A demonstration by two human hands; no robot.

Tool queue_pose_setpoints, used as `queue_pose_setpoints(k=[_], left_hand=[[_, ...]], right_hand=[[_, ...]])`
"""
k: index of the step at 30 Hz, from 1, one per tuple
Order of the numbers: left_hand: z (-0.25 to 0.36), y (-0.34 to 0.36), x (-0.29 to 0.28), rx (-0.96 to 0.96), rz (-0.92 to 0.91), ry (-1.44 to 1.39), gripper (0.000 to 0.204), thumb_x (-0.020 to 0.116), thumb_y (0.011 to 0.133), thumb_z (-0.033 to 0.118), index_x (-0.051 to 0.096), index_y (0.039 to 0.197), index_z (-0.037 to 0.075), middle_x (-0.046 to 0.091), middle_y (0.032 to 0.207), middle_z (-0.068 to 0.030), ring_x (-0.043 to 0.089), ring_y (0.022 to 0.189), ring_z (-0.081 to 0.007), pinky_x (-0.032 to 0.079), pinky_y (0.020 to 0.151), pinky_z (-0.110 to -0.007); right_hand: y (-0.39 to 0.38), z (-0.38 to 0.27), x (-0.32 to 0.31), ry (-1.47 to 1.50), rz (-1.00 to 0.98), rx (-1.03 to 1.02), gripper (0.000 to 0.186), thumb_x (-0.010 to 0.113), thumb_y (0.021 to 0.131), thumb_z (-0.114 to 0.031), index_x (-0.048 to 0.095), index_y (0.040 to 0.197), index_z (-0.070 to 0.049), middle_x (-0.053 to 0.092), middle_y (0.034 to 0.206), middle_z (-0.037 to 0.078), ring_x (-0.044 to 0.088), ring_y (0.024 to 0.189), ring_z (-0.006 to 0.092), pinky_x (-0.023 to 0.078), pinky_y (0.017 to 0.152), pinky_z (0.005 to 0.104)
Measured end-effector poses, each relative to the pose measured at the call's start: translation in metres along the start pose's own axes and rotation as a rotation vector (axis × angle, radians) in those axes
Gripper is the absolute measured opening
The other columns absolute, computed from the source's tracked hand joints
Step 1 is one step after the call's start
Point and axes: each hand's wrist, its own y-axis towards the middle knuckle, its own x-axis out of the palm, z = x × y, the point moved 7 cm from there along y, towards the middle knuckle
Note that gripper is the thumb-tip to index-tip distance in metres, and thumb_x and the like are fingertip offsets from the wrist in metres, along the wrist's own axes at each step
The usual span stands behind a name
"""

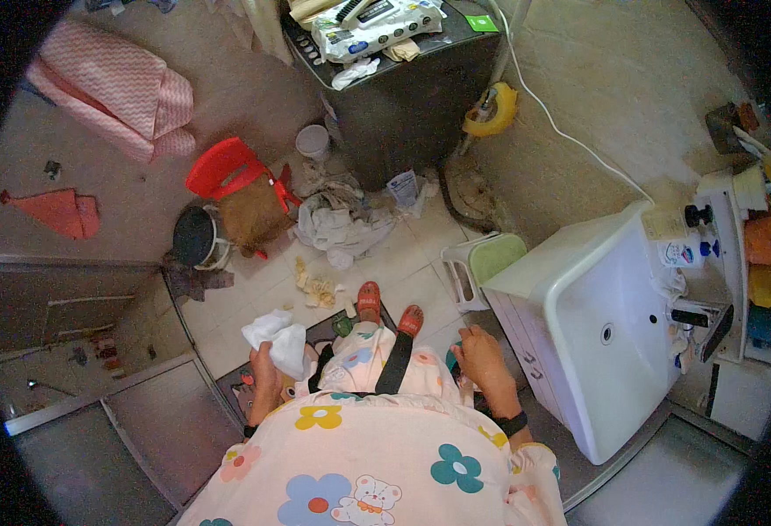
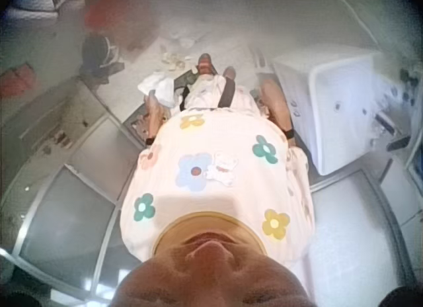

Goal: Cleaning a bathroom sink and faucet using a spray cleaner and a cloth.

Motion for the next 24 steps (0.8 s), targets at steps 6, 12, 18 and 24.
queue_pose_setpoints(k=[6, 12, 18, 24], left_hand=[[0.017, 0.029, 0.019, -0.019, -0.03, 0.052, 0.038, 0.038, 0.079, 0.004, 0.042, 0.116, -0.004, 0.053, 0.108, -0.0161, 0.054, 0.099, -0.0298, 0.046, 0.085, -0.037], [-0.011, 0.076, -0.005, -0.037, -0.044, -0.008, 0.037, 0.038, 0.079, 0.005, 0.044, 0.114, -0.004, 0.055, 0.104, -0.017, 0.056, 0.095, -0.0309, 0.048, 0.083, -0.04], [0.009, 0.083, 0.003, -0.056, -0.051, 0.173, 0.036, 0.039, 0.078, 0.004, 0.045, 0.113, -0.005, 0.056, 0.103, -0.0171, 0.056, 0.094, -0.0306, 0.048, 0.082, -0.039], [0.038, 0.084, 0.022, -0.067, -0.106, 0.263, 0.036, 0.04, 0.079, 0.006, 0.045, 0.113, -0.005, 0.056, 0.104, -0.017, 0.057, 0.094, -0.0296, 0.049, 0.08, -0.037]], right_hand=[[0.014, -0.007, -0.005, 0.061, 0.095, -0.005, 0.027, 0.059, 0.076, -0.018, 0.056, 0.093, 0.002, 0.054, 0.093, 0.019, 0.054, 0.085, 0.0349, 0.045, 0.073, 0.0405], [0.024, -0.014, -0.011, 0.071, 0.045, 0.076, 0.027, 0.059, 0.077, -0.018, 0.056, 0.093, 0.003, 0.054, 0.093, 0.02, 0.054, 0.084, 0.0356, 0.045, 0.073, 0.0402], [0.046, -0.014, 0.003, 0.129, 0.007, 0.097, 0.026, 0.059, 0.076, -0.017, 0.056, 0.091, 0.004, 0.054, 0.09, 0.021, 0.055, 0.083, 0.0355, 0.045, 0.073, 0.04], [0.102, 0.019, 0.064, 0.296, -0.026, 0.056, 0.028, 0.057, 0.078, -0.022, 0.059, 0.092, 0.002, 0.056, 0.095, 0.022, 0.055, 0.085, 0.0363, 0.045, 0.074, 0.0409]])
